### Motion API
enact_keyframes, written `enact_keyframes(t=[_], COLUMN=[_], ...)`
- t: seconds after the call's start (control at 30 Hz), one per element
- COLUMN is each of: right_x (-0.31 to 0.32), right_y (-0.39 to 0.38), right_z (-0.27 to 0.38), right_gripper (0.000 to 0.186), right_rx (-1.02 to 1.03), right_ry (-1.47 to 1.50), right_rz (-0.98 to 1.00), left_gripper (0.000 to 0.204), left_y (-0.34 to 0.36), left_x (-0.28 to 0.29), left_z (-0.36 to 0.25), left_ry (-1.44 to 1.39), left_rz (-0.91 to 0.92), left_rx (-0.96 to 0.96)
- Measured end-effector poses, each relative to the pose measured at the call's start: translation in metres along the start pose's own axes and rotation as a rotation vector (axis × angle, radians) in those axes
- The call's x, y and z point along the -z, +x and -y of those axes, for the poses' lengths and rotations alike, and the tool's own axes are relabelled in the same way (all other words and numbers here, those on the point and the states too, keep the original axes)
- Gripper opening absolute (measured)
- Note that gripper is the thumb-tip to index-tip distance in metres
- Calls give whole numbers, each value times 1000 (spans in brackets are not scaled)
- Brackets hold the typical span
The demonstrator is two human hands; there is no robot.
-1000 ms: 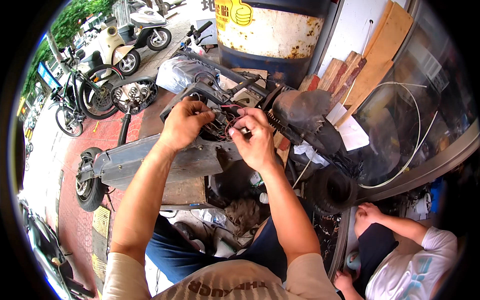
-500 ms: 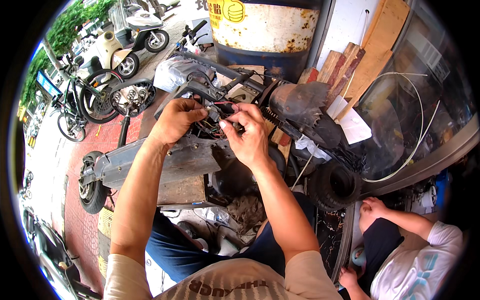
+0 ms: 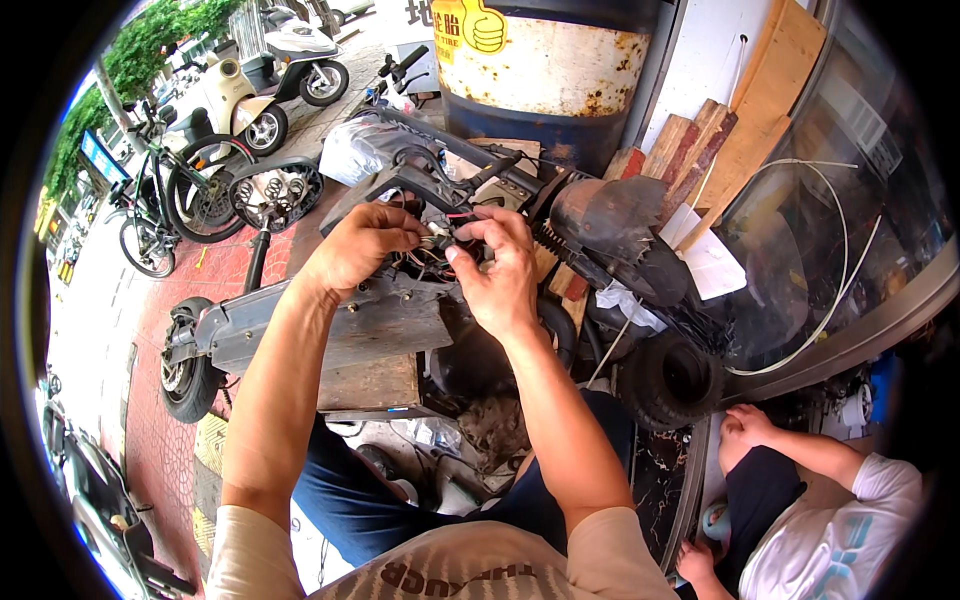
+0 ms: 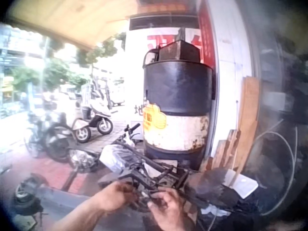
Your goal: The person connects wires and organizes cables inside the internal deck of an electric scooter, then handles the frame to check the handlebars.
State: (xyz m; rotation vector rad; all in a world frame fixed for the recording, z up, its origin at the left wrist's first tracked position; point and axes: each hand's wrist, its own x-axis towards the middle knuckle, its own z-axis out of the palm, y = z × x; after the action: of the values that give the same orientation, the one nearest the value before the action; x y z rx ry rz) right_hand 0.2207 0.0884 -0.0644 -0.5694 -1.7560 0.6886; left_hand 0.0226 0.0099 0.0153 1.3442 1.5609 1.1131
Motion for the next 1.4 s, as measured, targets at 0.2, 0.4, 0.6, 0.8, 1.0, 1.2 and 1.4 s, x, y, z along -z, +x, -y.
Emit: enact_keyframes(t=[0.2,0.4,0.6,0.8,1.0,1.2,1.4], right_x=[-2,-2,-2,-2,-2,-2,-3], right_y=[-3,-5,-6,-7,-8,-8,-8], right_z=[-7,-9,-7,-4,-3,-2,-3], right_gripper=[16,17,18,19,19,18,17], right_rx=[-66,-60,-30,-27,-41,-31,-27], right_ry=[43,41,16,-16,-15,-19,-1], right_rz=[15,16,4,-4,-4,-9,-13], left_gripper=[21,22,25,25,26,27,28], left_y=[1,1,2,-1,-2,-1,0], left_x=[2,4,6,3,-3,-3,-3], left_z=[1,2,5,1,-3,-4,-2], left_ry=[-5,14,51,62,45,89,11], left_rz=[89,124,120,69,25,33,7], left_rx=[-21,-46,-54,-40,-16,-17,-5])
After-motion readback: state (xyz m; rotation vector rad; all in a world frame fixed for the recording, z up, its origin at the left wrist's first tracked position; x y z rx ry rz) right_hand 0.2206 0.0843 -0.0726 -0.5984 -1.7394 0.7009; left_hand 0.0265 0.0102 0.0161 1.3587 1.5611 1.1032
